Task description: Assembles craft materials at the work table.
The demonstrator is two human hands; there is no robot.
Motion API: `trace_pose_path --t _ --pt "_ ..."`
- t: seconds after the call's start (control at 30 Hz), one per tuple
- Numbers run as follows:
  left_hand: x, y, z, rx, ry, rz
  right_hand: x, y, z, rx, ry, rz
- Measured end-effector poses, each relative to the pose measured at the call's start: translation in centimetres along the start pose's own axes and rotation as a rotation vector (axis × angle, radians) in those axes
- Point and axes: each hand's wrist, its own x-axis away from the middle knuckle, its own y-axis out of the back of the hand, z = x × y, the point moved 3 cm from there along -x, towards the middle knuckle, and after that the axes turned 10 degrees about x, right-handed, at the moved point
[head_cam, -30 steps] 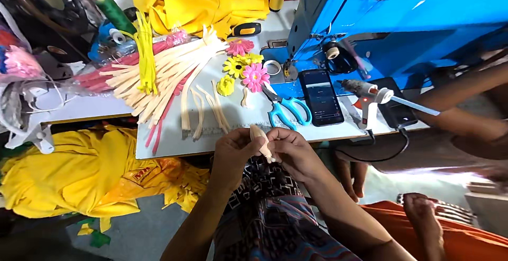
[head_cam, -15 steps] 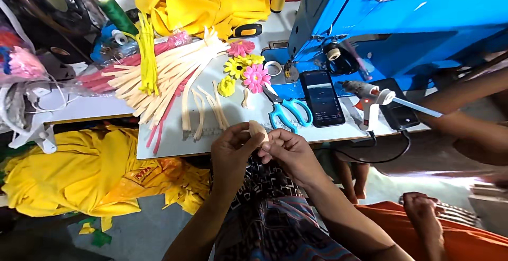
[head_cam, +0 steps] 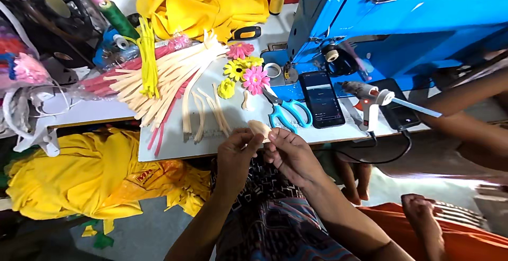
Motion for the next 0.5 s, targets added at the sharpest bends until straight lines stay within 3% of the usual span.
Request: trace_pose_path --t 0.17,0.5 --pt "-0.4 0.6 -0.6 -0.015 -0.022 -0.023 0.1 0.2 0.3 0.211 0.123 -0.033" --pt "-0.3 -0.1 -1.6 0.127 0.092 -0.14 0.5 0.1 0.6 0.287 0.082 0.016"
